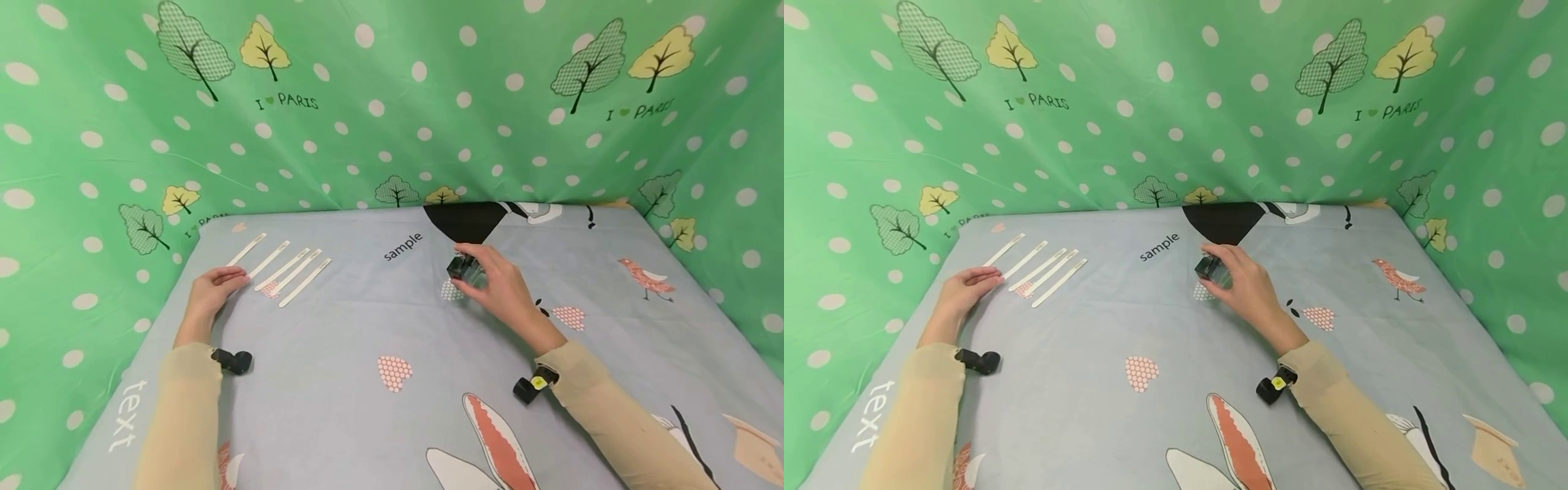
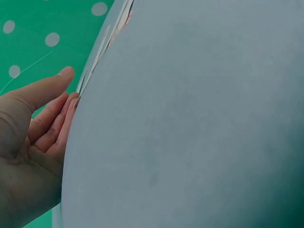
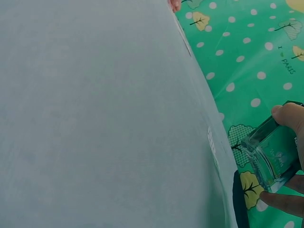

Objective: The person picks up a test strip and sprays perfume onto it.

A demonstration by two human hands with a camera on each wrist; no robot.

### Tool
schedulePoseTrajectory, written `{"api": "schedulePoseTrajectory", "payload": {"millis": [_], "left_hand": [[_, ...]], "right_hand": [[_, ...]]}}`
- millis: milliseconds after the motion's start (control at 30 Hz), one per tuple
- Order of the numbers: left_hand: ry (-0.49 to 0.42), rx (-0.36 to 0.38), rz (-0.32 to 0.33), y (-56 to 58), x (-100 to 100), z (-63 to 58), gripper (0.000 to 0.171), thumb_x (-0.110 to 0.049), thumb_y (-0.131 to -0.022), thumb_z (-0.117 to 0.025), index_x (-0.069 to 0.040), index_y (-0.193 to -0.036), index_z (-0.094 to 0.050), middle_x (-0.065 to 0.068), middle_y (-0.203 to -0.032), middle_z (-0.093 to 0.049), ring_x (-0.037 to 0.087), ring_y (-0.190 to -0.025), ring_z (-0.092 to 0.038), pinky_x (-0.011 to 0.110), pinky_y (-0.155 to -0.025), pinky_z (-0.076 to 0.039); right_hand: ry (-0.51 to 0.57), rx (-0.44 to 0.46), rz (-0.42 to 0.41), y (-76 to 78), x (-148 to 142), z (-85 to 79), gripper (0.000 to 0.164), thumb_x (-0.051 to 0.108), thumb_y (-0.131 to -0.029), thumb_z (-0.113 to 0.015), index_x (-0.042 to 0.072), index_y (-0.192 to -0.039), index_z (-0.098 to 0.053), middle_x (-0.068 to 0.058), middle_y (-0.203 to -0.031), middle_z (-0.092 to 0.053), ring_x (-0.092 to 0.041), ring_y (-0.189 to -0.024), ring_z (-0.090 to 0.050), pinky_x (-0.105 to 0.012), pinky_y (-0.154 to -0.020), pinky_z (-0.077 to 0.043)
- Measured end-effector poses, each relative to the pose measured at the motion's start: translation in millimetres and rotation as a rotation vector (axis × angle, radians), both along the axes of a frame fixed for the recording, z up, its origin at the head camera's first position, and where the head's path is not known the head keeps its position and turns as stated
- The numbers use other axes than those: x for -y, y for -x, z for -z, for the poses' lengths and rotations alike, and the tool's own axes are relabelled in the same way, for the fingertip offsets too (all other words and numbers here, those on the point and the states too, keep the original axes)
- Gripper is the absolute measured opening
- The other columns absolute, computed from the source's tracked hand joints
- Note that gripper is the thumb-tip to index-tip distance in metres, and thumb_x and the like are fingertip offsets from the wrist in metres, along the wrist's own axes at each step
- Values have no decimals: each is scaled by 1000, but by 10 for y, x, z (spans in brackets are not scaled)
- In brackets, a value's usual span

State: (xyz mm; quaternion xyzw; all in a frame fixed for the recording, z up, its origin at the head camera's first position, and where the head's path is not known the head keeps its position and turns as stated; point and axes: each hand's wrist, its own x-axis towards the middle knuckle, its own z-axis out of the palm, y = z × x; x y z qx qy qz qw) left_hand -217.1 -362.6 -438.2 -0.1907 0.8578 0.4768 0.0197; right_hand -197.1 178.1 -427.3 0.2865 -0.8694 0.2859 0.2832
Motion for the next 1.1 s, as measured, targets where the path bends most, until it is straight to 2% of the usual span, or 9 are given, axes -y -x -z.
{"api": "schedulePoseTrajectory", "payload": {"millis": [100, 267, 600, 1100], "left_hand": [[-6, -31, 30, -28, 3, 22, 53, -35, -90, -74, -9, -133, -55, -34, -85, -58, -15, -84, -56, 5, -79, -42], [-18, -68, 38, -22, 16, 59, 54, -26, -89, -76, -5, -133, -53, -33, -86, -59, -17, -81, -58, 2, -77, -43], [13, -61, 21, 1, -9, 47, 52, -17, -91, -74, -2, -135, -52, -31, -86, -57, -17, -79, -56, 2, -74, -45], [-21, -69, -11, 3, -21, 24, 40, -12, -90, -74, -5, -126, -57, -33, -77, -58, -17, -74, -57, 3, -72, -44]], "right_hand": [[-6, 7, 1, -11, 6, 0, 66, 20, -79, -86, 16, -137, -54, -8, -125, -65, -27, -109, -66, -44, -75, -60], [-6, 3, 7, -21, 11, 2, 67, 19, -79, -86, 16, -137, -53, -9, -125, -64, -27, -106, -67, -43, -72, -59], [-9, -9, 10, -13, 7, -20, 68, 19, -78, -86, 16, -137, -53, -10, -124, -65, -28, -103, -67, -42, -70, -59], [-11, -12, 7, -12, -1, -16, 67, 20, -79, -86, 16, -137, -54, -9, -124, -65, -28, -105, -67, -43, -73, -59]]}}
